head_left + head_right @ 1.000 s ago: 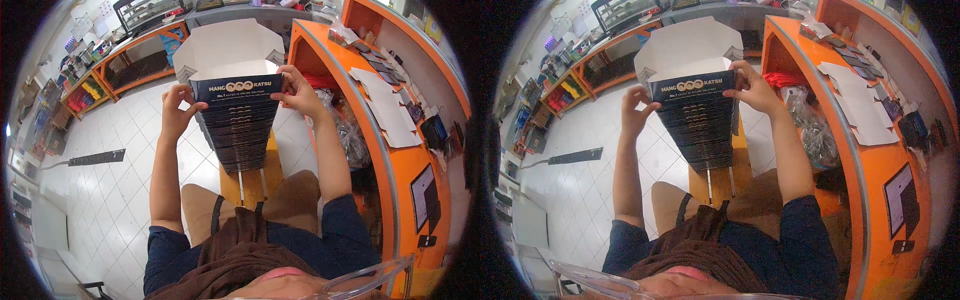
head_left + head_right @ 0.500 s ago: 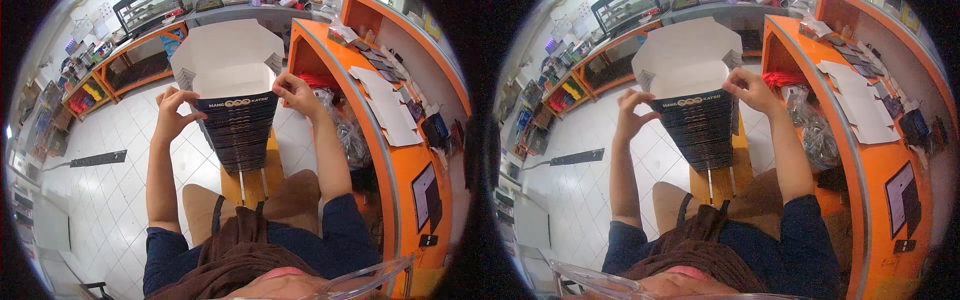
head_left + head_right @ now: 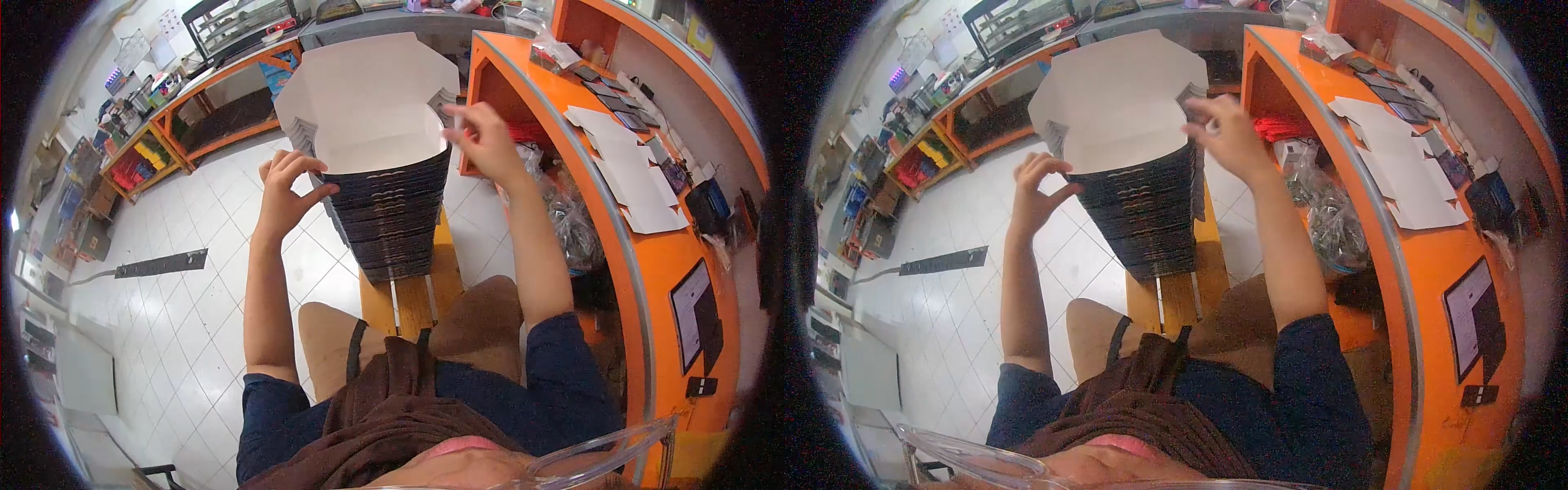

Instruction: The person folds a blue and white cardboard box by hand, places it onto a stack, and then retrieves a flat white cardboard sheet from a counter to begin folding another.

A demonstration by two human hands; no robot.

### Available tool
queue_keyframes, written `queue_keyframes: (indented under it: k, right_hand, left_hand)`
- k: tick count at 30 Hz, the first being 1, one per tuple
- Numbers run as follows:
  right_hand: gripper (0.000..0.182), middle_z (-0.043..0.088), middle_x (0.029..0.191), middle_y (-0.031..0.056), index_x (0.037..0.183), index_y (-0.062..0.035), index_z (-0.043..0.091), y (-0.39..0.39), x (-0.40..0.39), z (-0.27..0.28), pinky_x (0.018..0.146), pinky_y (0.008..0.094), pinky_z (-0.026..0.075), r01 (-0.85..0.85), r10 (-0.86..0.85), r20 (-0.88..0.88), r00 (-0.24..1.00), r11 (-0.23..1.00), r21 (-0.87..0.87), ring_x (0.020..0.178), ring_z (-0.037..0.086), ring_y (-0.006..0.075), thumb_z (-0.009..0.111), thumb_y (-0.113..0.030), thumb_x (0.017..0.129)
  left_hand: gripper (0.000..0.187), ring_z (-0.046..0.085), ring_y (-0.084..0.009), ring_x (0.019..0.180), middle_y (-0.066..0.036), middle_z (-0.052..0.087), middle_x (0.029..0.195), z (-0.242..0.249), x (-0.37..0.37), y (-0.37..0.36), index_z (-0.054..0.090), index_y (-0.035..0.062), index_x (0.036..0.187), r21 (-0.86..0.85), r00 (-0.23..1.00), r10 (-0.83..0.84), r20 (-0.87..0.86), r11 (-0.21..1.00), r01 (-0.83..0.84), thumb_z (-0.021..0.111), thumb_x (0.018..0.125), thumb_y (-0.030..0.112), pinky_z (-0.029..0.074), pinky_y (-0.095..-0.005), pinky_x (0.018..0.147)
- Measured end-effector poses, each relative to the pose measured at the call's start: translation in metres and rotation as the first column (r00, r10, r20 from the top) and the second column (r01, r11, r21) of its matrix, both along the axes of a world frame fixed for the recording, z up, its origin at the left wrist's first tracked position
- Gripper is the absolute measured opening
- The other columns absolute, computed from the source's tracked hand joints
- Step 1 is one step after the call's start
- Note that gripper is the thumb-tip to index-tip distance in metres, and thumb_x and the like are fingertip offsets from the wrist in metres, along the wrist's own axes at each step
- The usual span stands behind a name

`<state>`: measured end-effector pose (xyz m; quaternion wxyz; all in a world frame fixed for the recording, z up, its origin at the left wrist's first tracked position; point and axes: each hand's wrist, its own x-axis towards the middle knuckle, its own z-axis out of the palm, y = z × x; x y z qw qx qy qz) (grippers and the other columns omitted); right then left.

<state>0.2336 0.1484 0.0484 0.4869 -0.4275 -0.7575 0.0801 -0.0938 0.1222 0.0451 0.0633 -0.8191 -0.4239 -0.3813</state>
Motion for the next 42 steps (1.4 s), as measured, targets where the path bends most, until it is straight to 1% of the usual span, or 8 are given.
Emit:
queue_keyframes:
  k: [7,10,18,22,25,29,33,42]
  right_hand:
    - [0.036,0.06,0.113,0.0163,0.105,-0.0046,0.063,-0.07,0.155,-0.022,0.088,0.0457,0.045,0.955,-0.838,0.545,-0.026,0.141,0.262,0.114,0.052,0.0343,0.065,-0.03,0.08]
    - [0.03,0.063,0.109,0.0168,0.1,-0.006,0.064,-0.091,0.182,-0.008,0.084,0.0469,0.047,0.94,-0.669,0.673,0.315,0.317,-0.125,0.105,0.058,0.0352,0.058,-0.031,0.084]
    - [0.023,0.064,0.087,0.0217,0.09,-0.0014,0.067,-0.132,0.099,0.03,0.067,0.039,0.049,0.906,-0.91,0.005,0.414,0.413,0.095,0.079,0.064,0.0351,0.057,-0.022,0.088]
    - [0.042,0.059,0.119,0.0169,0.115,-0.004,0.06,-0.162,-0.022,-0.004,0.093,0.0431,0.043,0.326,-0.362,0.066,0.93,0.895,0.306,0.106,0.057,0.0316,0.062,-0.006,0.073]
    - [0.054,0.049,0.132,0.0168,0.124,-0.0076,0.055,-0.177,-0.082,-0.021,0.098,0.0457,0.037,-0.256,0.187,0.383,0.905,0.957,0.138,0.117,0.049,0.0312,0.068,-0.024,0.074]
    - [0.063,0.045,0.136,0.0159,0.132,-0.0046,0.046,-0.157,-0.075,-0.055,0.102,0.0451,0.032,0.277,-0.271,-0.058,0.961,0.931,0.236,0.123,0.043,0.0308,0.068,-0.035,0.081]
    - [0.059,0.05,0.13,0.0153,0.133,-0.0034,0.044,-0.131,-0.088,-0.084,0.1,0.0386,0.036,-0.311,0.027,-0.859,0.512,0.937,-0.156,0.122,0.045,0.0266,0.069,-0.023,0.083]
    - [0.04,0.064,0.114,0.0117,0.114,-0.0054,0.061,-0.149,-0.108,-0.125,0.086,0.0347,0.051,-0.575,0.577,-0.133,0.806,0.816,0.057,0.099,0.063,0.0274,0.065,-0.004,0.074]
  left_hand:
    - [0.05,0.042,-0.0272,0.11,-0.009,0.044,0.125,-0.017,0.005,-0.013,0.063,0.0133,0.108,0.118,0.993,0.033,0.111,0.992,-0.046,0.083,0.062,0.017,0.037,-0.0413,0.094]
    - [0.045,0.042,-0.0267,0.107,-0.008,0.044,0.124,-0.022,0.02,-0.022,0.063,0.0139,0.106,0.234,0.968,0.045,0.247,0.967,-0.105,0.082,0.066,0.02,0.037,-0.0396,0.089]
    - [0.032,0.048,-0.0279,0.107,-0.016,0.052,0.115,-0.048,0.07,-0.075,0.062,0.0055,0.098,0.039,0.833,-0.434,0.344,0.893,0.449,0.076,0.071,0.019,0.042,-0.0409,0.087]
    - [0.084,0.036,-0.0297,0.13,-0.015,0.036,0.14,-0.058,0.096,-0.1,0.032,0.0042,0.138,-0.038,0.33,-0.499,0.802,0.507,0.861,0.072,0.077,0.045,0.03,-0.0429,0.105]
    - [0.076,0.036,-0.027,0.13,-0.013,0.036,0.14,-0.11,0.077,-0.129,0.029,0.0029,0.139,0.147,-0.083,-0.14,0.987,0.547,0.824,0.07,0.082,0.032,0.029,-0.0437,0.107]
    - [0.043,0.052,-0.0287,0.112,-0.014,0.051,0.119,-0.139,0.046,-0.151,0.04,0.0007,0.126,-0.172,-0.167,0.294,0.941,0.842,0.511,0.05,0.084,-0.003,0.046,-0.0407,0.094]
    - [0.038,0.051,-0.0281,0.106,-0.014,0.048,0.116,-0.175,0.014,-0.168,0.042,0.0006,0.118,-0.218,-0.26,0.455,0.852,0.759,0.613,0.047,0.081,-0.002,0.046,-0.0423,0.092]
    - [0.034,0.054,-0.0174,0.091,-0.005,0.054,0.09,-0.178,0.021,-0.174,0.049,0.0045,0.094,-0.452,-0.236,0.612,0.754,0.745,0.49,0.05,0.094,0.039,0.044,-0.031,0.084]
